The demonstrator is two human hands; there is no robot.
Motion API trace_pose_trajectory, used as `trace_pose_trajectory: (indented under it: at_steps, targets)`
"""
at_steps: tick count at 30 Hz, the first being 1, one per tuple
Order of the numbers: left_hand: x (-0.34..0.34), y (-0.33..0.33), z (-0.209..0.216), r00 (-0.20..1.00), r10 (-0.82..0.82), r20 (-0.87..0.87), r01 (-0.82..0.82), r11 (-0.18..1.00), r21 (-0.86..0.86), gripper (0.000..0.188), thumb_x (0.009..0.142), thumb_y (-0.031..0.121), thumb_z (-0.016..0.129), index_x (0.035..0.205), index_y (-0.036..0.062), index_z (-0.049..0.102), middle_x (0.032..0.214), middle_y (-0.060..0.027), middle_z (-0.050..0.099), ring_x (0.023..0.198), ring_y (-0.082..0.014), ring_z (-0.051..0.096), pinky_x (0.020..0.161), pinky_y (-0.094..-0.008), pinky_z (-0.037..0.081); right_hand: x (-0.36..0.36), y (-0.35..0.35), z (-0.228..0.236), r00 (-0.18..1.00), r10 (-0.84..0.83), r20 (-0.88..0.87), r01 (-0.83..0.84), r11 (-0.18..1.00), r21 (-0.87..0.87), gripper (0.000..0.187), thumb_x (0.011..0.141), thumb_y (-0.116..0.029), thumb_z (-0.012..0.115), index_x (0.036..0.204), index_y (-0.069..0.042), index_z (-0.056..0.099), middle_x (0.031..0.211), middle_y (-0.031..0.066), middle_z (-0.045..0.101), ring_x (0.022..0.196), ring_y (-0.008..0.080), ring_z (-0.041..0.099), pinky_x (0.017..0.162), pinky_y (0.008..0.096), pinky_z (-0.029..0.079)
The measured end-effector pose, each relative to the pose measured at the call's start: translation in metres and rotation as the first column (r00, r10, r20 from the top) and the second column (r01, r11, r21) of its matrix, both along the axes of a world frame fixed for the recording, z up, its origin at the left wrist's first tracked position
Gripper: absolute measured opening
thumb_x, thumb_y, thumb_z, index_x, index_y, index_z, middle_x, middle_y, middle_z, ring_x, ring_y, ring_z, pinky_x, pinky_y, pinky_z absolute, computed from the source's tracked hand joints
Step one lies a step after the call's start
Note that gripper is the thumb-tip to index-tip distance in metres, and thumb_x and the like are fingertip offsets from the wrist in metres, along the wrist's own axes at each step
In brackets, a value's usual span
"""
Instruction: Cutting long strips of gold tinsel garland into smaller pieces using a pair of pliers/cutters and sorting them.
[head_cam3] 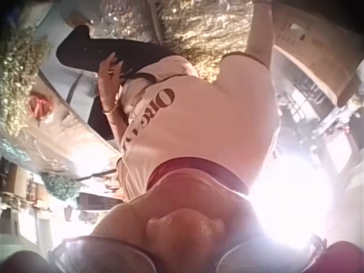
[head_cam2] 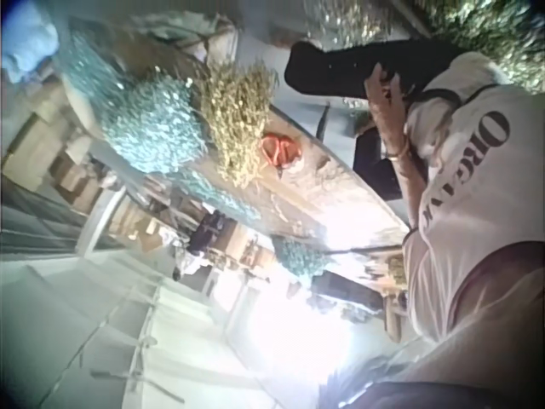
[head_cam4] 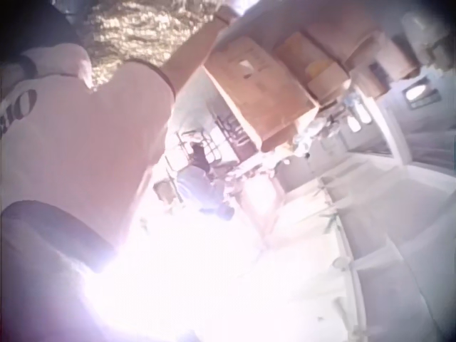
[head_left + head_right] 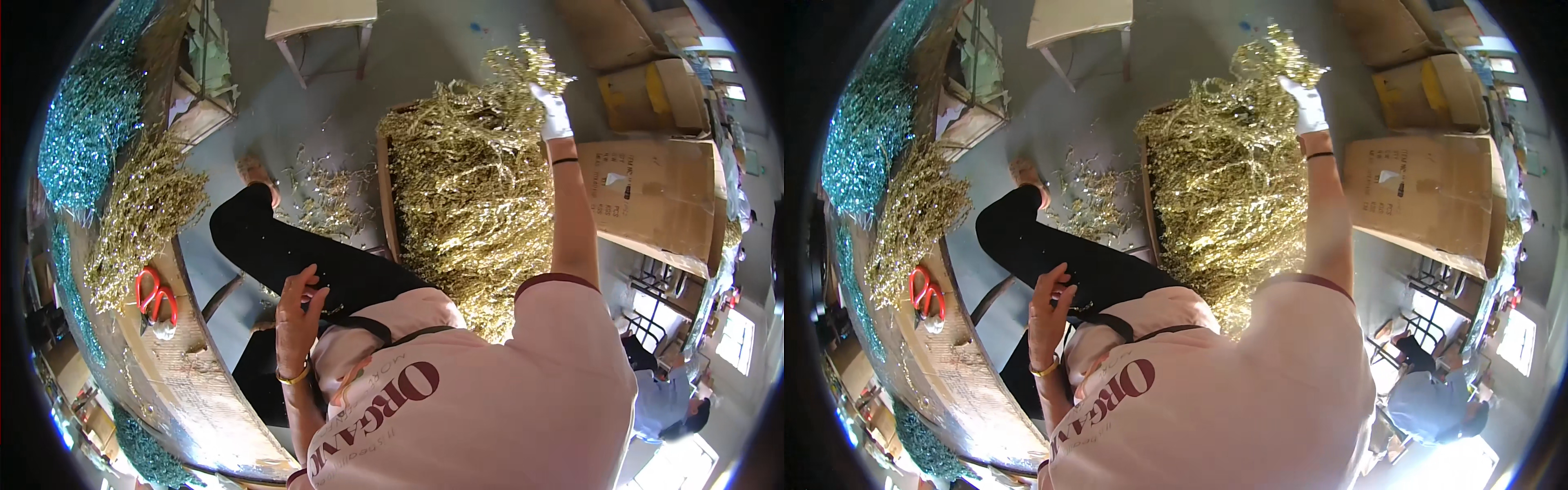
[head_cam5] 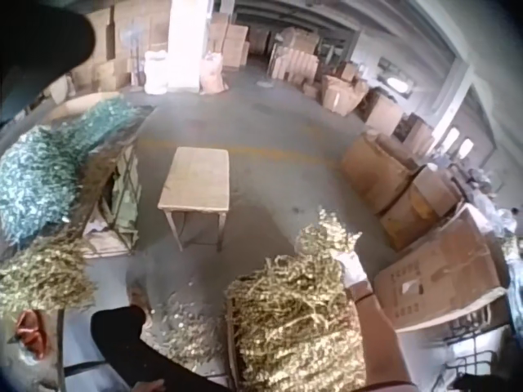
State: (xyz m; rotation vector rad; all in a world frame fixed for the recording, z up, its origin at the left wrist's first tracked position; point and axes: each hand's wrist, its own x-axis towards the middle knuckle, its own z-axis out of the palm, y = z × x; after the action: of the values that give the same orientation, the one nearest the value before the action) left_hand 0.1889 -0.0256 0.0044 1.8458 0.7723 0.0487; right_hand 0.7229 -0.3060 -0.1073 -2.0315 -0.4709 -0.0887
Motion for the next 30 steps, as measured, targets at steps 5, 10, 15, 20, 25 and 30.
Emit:
trace_pose_trajectory:
  at_steps: [5,10,15,20,25,30]
  targets:
    - [0.000,-0.001,0.000,0.999,-0.051,-0.011,0.052,0.993,0.108,0.035,0.077,0.000,0.062,0.112,0.0026,0.054,0.088,-0.0088,0.055,0.069,-0.0143,0.053,0.061,-0.0246,0.045,-0.025,-0.008,0.082,0.890,0.245,-0.383,-0.003,0.845,0.535,0.042,0.079,-0.027,0.059,0.111,0.001,0.056,0.105,0.0093,0.060,0.099,0.0195,0.055,0.090,0.0319,0.042]
    - [0.021,0.004,-0.004,0.996,-0.090,0.026,0.089,0.995,0.038,0.034,0.078,0.004,0.062,0.111,0.0031,0.054,0.086,-0.0084,0.056,0.070,-0.0145,0.054,0.062,-0.0247,0.045,-0.055,-0.002,0.144,0.778,0.520,-0.352,-0.120,0.673,0.730,0.035,0.083,-0.019,0.056,0.112,-0.001,0.052,0.102,0.0086,0.060,0.092,0.0199,0.058,0.082,0.0330,0.048]
    - [0.105,-0.005,-0.012,0.852,-0.441,0.283,0.334,0.873,0.357,0.036,0.081,0.011,0.062,0.114,0.0023,0.052,0.105,-0.0130,0.057,0.090,-0.0227,0.058,0.078,-0.0309,0.046,-0.081,0.008,0.186,0.811,0.542,-0.220,-0.144,0.550,0.823,0.028,0.083,-0.015,0.052,0.105,0.001,0.057,0.099,0.0103,0.061,0.088,0.0196,0.059,0.079,0.0336,0.048]
    - [0.172,-0.023,-0.004,0.781,-0.451,0.432,0.261,0.864,0.430,0.046,0.077,0.018,0.066,0.118,0.0046,0.048,0.114,-0.0152,0.052,0.104,-0.0308,0.050,0.087,-0.0382,0.040,-0.099,0.027,0.229,0.865,0.475,-0.164,-0.164,0.574,0.802,0.037,0.082,-0.023,0.056,0.110,0.001,0.052,0.099,0.0129,0.060,0.083,0.0236,0.061,0.073,0.0368,0.051]
    - [0.210,-0.042,0.049,0.765,-0.341,0.547,0.062,0.883,0.464,0.056,0.074,0.016,0.067,0.124,0.0086,0.042,0.122,-0.0113,0.047,0.111,-0.0302,0.044,0.092,-0.0418,0.035,-0.108,0.041,0.280,0.914,0.402,-0.050,-0.219,0.596,0.773,0.032,0.083,-0.021,0.054,0.108,-0.001,0.054,0.099,0.0103,0.061,0.086,0.0203,0.060,0.076,0.0343,0.049]
    - [0.252,-0.038,0.097,0.541,-0.359,0.761,-0.087,0.876,0.475,0.052,0.072,0.011,0.067,0.121,0.0154,0.049,0.121,-0.0077,0.047,0.108,-0.0290,0.046,0.092,-0.0436,0.034,-0.130,0.073,0.308,0.880,0.473,0.032,-0.328,0.559,0.762,0.033,0.082,-0.022,0.056,0.107,-0.001,0.055,0.099,0.0101,0.061,0.086,0.0209,0.060,0.076,0.0350,0.049]
